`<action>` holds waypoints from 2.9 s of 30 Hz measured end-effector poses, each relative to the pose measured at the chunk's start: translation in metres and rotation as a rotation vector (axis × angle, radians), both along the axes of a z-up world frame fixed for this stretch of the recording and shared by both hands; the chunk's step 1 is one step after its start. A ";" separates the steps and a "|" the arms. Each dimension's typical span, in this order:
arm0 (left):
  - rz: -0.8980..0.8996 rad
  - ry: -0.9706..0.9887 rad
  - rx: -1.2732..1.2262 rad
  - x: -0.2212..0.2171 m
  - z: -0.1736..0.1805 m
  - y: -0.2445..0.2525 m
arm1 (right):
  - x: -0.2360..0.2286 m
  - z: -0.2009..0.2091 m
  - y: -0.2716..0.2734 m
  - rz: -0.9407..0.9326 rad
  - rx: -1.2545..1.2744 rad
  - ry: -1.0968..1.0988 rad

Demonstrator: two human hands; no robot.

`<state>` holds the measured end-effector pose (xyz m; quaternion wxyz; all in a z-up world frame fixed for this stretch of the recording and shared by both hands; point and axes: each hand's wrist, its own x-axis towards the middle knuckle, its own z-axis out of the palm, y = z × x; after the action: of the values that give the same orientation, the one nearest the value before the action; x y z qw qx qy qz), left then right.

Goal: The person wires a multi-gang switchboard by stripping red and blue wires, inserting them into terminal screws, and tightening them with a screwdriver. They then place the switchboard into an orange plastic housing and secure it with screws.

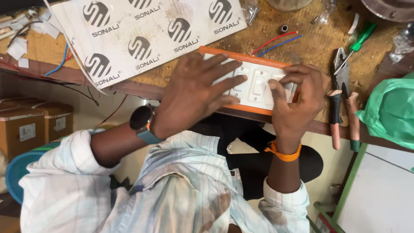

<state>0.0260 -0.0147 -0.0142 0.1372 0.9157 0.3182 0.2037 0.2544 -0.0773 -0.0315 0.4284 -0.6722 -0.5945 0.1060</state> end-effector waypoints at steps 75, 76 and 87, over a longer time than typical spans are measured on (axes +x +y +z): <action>-0.486 0.404 -0.281 0.059 -0.026 0.127 | 0.043 0.047 -0.011 0.454 0.105 -0.359; -0.473 0.410 -0.298 0.058 -0.022 0.128 | 0.044 0.048 -0.008 0.452 0.104 -0.327; -0.348 -0.045 0.227 -0.001 0.039 0.047 | 0.052 0.040 -0.005 0.469 0.102 -0.258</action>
<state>0.0245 0.0319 0.0249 0.0732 0.9616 0.1271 0.2321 0.3069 -0.0819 0.0081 0.3463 -0.5017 -0.7881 0.0855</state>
